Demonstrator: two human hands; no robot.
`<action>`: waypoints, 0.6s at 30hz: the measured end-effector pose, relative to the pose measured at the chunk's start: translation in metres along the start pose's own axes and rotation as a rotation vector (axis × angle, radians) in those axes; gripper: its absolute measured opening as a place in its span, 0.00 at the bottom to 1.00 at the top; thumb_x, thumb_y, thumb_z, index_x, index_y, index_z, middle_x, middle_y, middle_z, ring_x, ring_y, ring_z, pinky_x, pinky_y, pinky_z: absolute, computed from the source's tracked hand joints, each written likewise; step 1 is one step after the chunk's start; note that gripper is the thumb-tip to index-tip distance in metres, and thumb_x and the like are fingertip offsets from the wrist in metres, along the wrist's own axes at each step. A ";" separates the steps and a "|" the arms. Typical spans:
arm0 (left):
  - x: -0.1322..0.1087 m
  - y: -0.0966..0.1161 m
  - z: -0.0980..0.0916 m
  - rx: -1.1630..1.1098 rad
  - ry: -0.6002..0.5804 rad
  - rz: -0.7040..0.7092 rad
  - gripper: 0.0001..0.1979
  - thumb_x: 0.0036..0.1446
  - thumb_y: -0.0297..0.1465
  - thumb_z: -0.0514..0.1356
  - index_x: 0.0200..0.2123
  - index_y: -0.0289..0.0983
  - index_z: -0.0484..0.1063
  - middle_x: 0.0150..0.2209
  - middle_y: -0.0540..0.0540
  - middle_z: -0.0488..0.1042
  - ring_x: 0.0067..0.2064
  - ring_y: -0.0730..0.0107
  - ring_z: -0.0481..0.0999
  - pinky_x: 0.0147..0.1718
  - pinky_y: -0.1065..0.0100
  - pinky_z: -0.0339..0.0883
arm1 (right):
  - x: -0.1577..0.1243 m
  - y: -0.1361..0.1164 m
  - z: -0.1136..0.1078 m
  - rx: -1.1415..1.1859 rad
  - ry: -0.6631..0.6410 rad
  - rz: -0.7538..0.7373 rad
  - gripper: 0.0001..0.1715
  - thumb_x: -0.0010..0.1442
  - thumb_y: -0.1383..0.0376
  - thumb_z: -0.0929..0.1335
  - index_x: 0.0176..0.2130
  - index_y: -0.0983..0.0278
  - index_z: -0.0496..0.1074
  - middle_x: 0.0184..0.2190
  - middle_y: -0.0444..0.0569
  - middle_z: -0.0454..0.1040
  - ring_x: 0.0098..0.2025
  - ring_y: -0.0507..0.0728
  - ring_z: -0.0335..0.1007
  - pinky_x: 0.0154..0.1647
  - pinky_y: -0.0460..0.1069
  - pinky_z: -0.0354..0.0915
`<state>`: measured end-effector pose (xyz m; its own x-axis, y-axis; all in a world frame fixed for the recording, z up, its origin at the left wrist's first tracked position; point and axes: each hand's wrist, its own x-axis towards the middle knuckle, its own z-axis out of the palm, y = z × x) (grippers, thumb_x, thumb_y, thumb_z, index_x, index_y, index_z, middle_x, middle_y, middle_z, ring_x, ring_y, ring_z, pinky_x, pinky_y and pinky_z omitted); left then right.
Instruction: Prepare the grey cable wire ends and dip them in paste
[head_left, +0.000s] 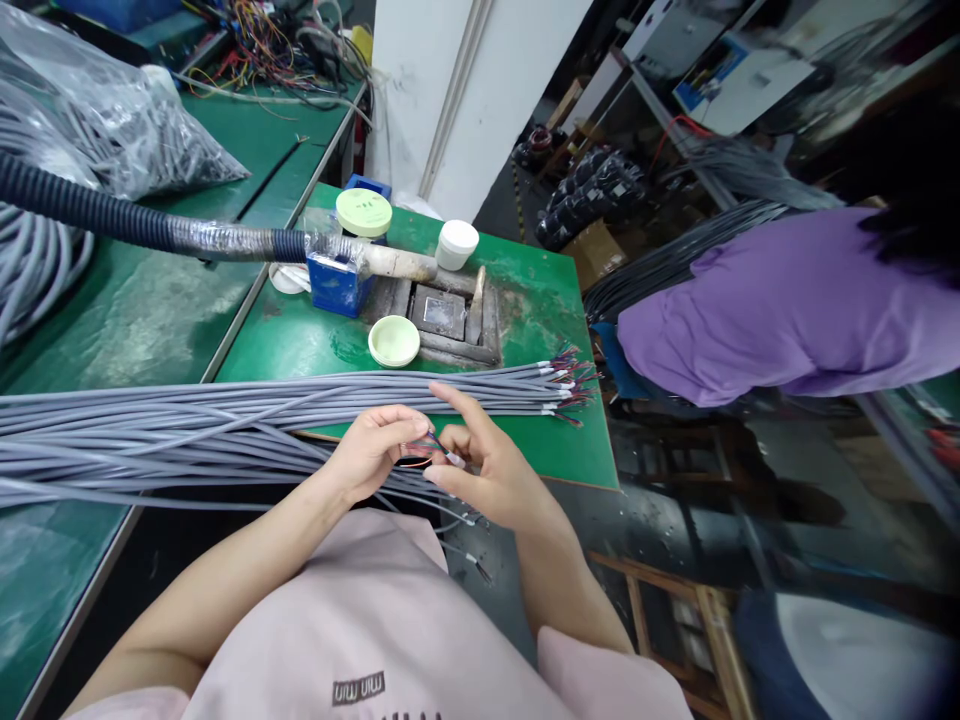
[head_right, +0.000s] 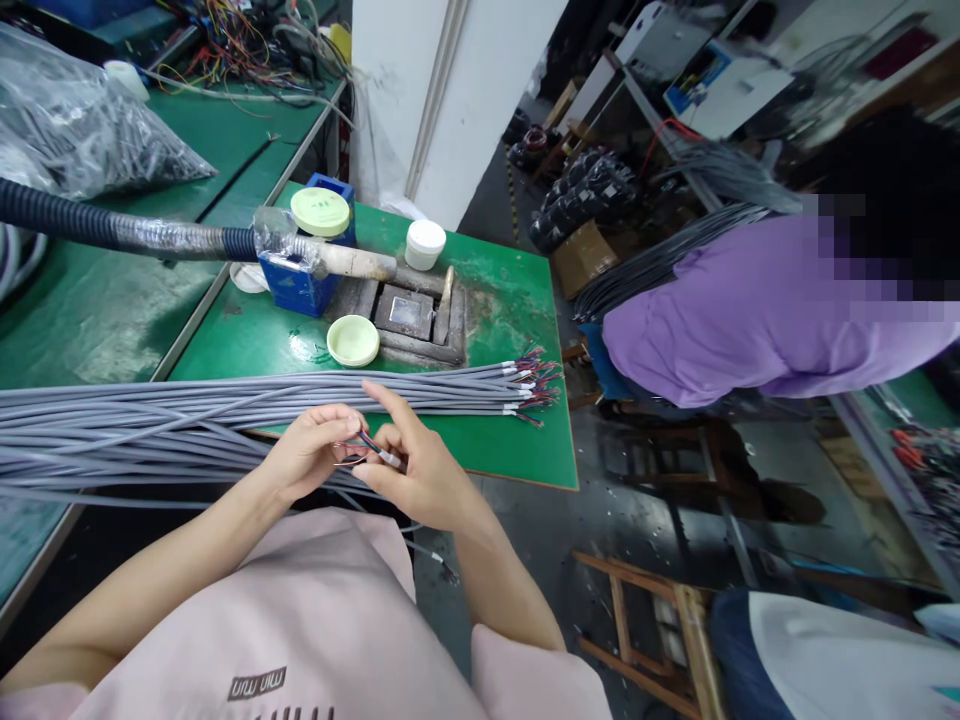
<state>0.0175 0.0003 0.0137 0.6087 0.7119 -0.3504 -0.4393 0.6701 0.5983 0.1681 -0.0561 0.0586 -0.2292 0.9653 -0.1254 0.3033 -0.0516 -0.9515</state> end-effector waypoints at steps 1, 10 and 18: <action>0.001 0.000 0.000 -0.028 -0.007 -0.020 0.10 0.37 0.31 0.71 0.22 0.32 0.76 0.22 0.49 0.74 0.24 0.74 0.73 0.28 0.72 0.68 | -0.002 0.000 0.002 -0.050 0.031 -0.014 0.43 0.54 0.71 0.67 0.64 0.56 0.49 0.25 0.37 0.60 0.26 0.48 0.58 0.28 0.44 0.58; 0.005 -0.013 0.007 -0.147 -0.075 -0.100 0.10 0.37 0.30 0.70 0.20 0.32 0.73 0.19 0.51 0.70 0.22 0.77 0.70 0.26 0.72 0.67 | -0.006 0.020 0.025 -0.283 0.421 -0.224 0.25 0.54 0.71 0.65 0.51 0.58 0.65 0.18 0.34 0.55 0.19 0.48 0.52 0.22 0.44 0.55; 0.000 -0.020 0.024 -0.167 0.073 0.141 0.09 0.39 0.31 0.70 0.22 0.33 0.75 0.21 0.50 0.74 0.25 0.78 0.71 0.28 0.74 0.63 | 0.002 0.029 0.021 -0.270 0.730 -0.288 0.07 0.59 0.65 0.66 0.39 0.61 0.73 0.23 0.41 0.70 0.23 0.49 0.66 0.27 0.45 0.63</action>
<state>0.0420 -0.0175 0.0188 0.4870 0.8100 -0.3267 -0.6234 0.5843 0.5196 0.1574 -0.0615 0.0245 0.2981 0.8597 0.4149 0.5573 0.1961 -0.8068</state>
